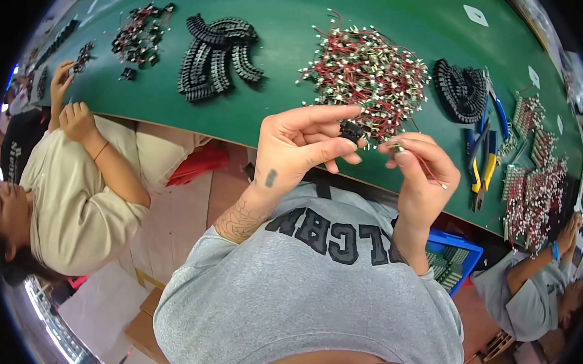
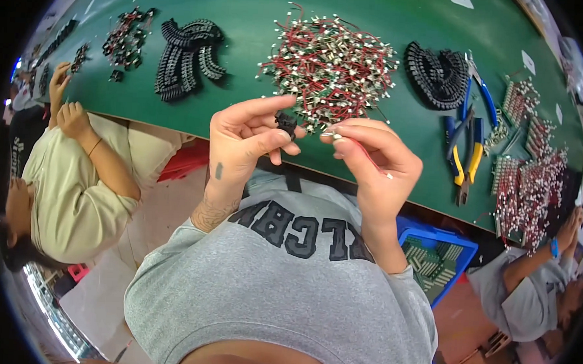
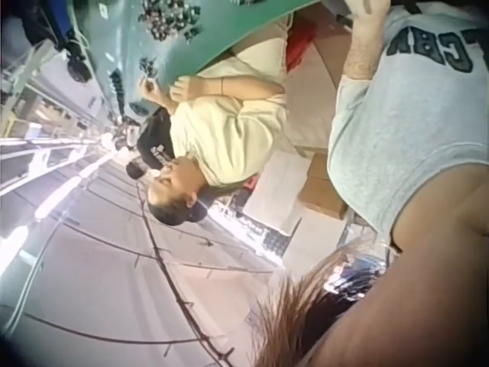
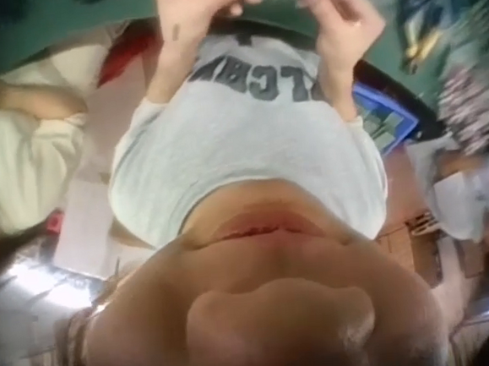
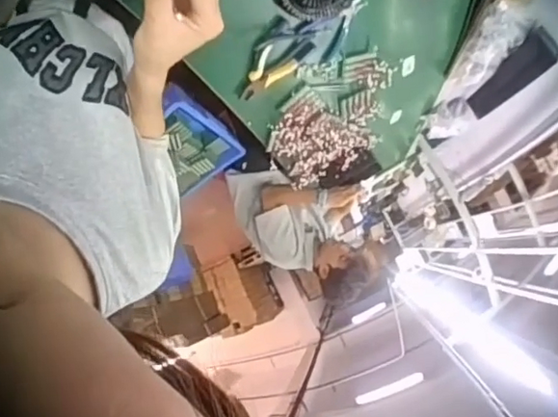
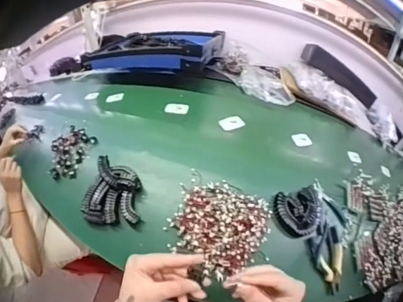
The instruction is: The person assembles small electronic components into black plastic connectors by hand, taking parts from storage bins at a manual assembly station.
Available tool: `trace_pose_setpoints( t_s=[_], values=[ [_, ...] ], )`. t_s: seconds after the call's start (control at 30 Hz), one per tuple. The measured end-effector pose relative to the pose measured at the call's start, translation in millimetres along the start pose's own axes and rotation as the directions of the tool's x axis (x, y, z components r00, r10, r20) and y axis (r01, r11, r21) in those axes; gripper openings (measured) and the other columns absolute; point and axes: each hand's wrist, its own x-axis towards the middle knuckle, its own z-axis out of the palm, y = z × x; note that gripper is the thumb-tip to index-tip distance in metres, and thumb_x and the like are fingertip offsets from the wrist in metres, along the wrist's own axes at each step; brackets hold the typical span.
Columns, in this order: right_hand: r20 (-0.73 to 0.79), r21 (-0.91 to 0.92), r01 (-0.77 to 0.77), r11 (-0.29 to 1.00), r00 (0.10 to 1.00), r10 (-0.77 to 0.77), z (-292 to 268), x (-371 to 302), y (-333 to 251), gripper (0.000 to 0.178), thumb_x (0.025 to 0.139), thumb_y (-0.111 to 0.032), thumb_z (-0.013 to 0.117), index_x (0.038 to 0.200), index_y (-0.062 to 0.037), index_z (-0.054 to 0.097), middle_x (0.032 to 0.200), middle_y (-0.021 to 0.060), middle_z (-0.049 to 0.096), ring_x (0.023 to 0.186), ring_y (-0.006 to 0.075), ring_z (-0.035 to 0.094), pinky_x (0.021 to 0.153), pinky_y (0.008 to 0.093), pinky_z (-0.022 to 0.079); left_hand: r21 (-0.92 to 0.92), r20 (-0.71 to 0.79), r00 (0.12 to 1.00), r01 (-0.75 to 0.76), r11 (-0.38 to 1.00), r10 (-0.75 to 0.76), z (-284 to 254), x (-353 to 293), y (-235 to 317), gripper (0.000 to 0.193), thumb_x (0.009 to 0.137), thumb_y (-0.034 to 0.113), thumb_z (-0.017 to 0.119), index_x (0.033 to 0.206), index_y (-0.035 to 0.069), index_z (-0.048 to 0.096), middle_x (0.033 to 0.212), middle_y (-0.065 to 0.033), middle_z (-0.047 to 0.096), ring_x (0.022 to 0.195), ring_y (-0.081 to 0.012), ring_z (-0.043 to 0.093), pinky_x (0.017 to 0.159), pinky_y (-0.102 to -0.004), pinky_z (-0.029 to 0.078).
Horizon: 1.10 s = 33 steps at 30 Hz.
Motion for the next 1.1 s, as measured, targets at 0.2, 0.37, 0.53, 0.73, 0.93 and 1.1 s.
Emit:
trace_pose_setpoints(
  t_s=[0.2, 0.37, 0.53, 0.73, 0.93, 1.1],
  values=[
    [-0.033, -0.109, -0.053, 0.993, 0.998, 0.050, -1.2, -5.2, 2.7, 0.019, 0.072, 0.011, 0.068, 0.088, 0.0012, 0.069, 0.093, 0.0118, 0.069, 0.080, 0.0191, 0.065, 0.070, 0.0245, 0.053, 0.122, -0.070, 0.996, -0.044, 0.992, 0.052, 13.3, 2.3, -15.3, 0.044, 0.079, -0.007, 0.068, 0.122, -0.003, 0.060, 0.092, -0.0131, 0.070, 0.081, -0.0161, 0.070, 0.066, -0.0178, 0.055],
    [0.157, -0.448, 0.326, 0.832, 0.945, -0.286, -1.2, 3.6, 6.4, 0.019, 0.071, 0.009, 0.071, 0.088, -0.0002, 0.070, 0.093, 0.0102, 0.070, 0.081, 0.0186, 0.066, 0.072, 0.0249, 0.054, 0.197, -0.094, 0.991, -0.076, 0.977, 0.096, 19.5, 0.7, -19.0, 0.042, 0.079, -0.007, 0.068, 0.120, -0.001, 0.062, 0.090, -0.0118, 0.070, 0.080, -0.0144, 0.069, 0.069, -0.0179, 0.055],
    [0.178, -0.502, 0.352, 0.790, 0.936, -0.304, -3.6, 3.7, 7.5, 0.020, 0.070, 0.008, 0.072, 0.088, -0.0011, 0.070, 0.093, 0.0094, 0.071, 0.082, 0.0183, 0.066, 0.073, 0.0259, 0.054, 0.282, -0.067, 0.993, -0.077, 0.956, 0.100, 18.1, 0.0, -15.9, 0.042, 0.077, -0.007, 0.069, 0.118, 0.001, 0.064, 0.089, -0.0115, 0.070, 0.079, -0.0130, 0.068, 0.071, -0.0180, 0.055],
    [0.171, -0.463, 0.309, 0.831, 0.951, -0.258, -6.9, 1.5, 10.4, 0.020, 0.070, 0.008, 0.072, 0.088, -0.0007, 0.069, 0.092, 0.0097, 0.070, 0.081, 0.0181, 0.065, 0.071, 0.0260, 0.053, 0.295, -0.044, 0.997, -0.054, 0.954, 0.070, 15.9, -1.0, -16.3, 0.042, 0.076, -0.006, 0.071, 0.117, 0.000, 0.065, 0.091, -0.0116, 0.070, 0.077, -0.0120, 0.067, 0.072, -0.0184, 0.055],
    [0.218, -0.482, 0.298, 0.824, 0.952, -0.216, -13.4, 1.8, 8.6, 0.018, 0.070, 0.007, 0.071, 0.087, -0.0004, 0.069, 0.092, 0.0098, 0.070, 0.080, 0.0178, 0.064, 0.069, 0.0254, 0.051, 0.254, -0.043, 0.998, -0.028, 0.967, 0.040, 15.6, -3.7, -20.9, 0.042, 0.075, -0.006, 0.071, 0.116, 0.001, 0.066, 0.092, -0.0111, 0.068, 0.077, -0.0117, 0.066, 0.072, -0.0191, 0.055],
    [0.257, -0.506, 0.322, 0.800, 0.942, -0.217, -15.6, -0.5, 7.7, 0.018, 0.070, 0.007, 0.071, 0.087, -0.0003, 0.069, 0.092, 0.0095, 0.069, 0.080, 0.0176, 0.064, 0.069, 0.0256, 0.051, 0.281, -0.004, 0.997, -0.070, 0.957, 0.074, 11.3, -6.5, -25.3, 0.041, 0.076, -0.006, 0.071, 0.116, 0.001, 0.066, 0.091, -0.0093, 0.066, 0.078, -0.0110, 0.064, 0.072, -0.0190, 0.054]
  ],
)
